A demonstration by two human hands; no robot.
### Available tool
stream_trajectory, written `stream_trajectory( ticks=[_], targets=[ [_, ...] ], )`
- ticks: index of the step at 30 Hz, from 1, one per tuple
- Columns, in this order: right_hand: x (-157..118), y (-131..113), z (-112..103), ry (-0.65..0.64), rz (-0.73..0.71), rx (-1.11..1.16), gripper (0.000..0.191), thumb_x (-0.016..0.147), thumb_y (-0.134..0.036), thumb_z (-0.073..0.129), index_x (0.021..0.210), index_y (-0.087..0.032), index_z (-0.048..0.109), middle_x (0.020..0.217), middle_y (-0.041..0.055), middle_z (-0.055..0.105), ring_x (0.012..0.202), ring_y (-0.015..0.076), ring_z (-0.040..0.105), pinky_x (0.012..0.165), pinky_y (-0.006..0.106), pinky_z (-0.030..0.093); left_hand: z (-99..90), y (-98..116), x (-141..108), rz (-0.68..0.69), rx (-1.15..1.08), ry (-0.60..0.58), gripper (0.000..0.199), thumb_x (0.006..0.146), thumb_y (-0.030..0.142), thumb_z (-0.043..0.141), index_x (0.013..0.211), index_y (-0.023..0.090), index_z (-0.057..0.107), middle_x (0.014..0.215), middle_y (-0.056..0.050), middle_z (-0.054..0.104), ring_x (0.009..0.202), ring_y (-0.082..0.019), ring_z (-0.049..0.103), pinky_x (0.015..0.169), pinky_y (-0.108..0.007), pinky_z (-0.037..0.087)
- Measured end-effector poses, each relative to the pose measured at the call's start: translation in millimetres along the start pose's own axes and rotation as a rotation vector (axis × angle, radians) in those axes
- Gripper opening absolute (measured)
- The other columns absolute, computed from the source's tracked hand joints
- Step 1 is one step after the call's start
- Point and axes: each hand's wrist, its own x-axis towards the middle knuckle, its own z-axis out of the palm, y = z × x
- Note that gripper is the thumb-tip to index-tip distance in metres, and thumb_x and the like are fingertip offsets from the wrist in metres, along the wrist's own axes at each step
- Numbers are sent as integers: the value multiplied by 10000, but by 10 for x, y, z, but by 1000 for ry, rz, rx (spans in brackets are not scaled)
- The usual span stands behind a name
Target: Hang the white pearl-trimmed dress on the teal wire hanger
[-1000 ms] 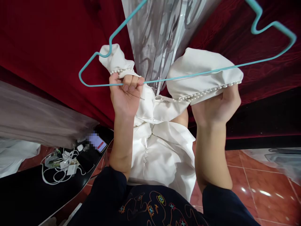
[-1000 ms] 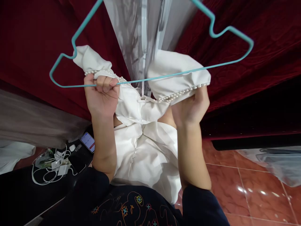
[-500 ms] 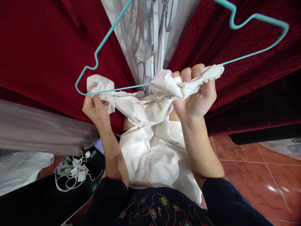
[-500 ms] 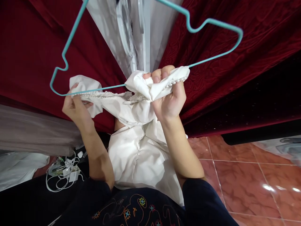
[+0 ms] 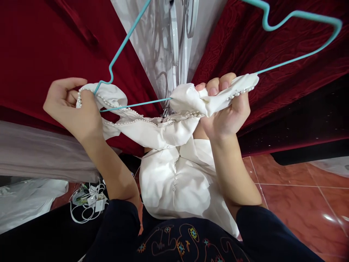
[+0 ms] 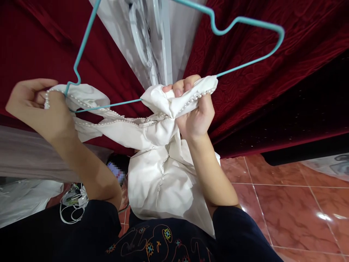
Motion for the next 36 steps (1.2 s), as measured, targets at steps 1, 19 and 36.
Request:
stream_trajectory(
  ticks=[1,19,36],
  targets=[
    [2,4,-4,0,3,-48,498,880,-762,467,827,-267,499,840,56,535,1089,280,657,1076,523,532,16,34,2,31,-18,-24,356,761,-167,491,896,59,731,768,12,651,654,-65,474,700,-187,418],
    [-5,30,23,28,2,125,390,899,-620,526,785,-259,432,772,33,465,955,244,654,1102,516,523,227,438,-457,-60,-218,-225,390,801,48,769,1164,190,785,788,21,587,676,-85,470,658,-218,419],
    [-99,-128,105,160,85,-81,323,934,-562,426,809,-264,435,892,57,598,1007,225,647,1115,424,507,775,592,-1034,-759,-983,-192,414,1085,498,408,776,230,469,718,-11,505,891,-189,683,1023,-415,570]
  ],
)
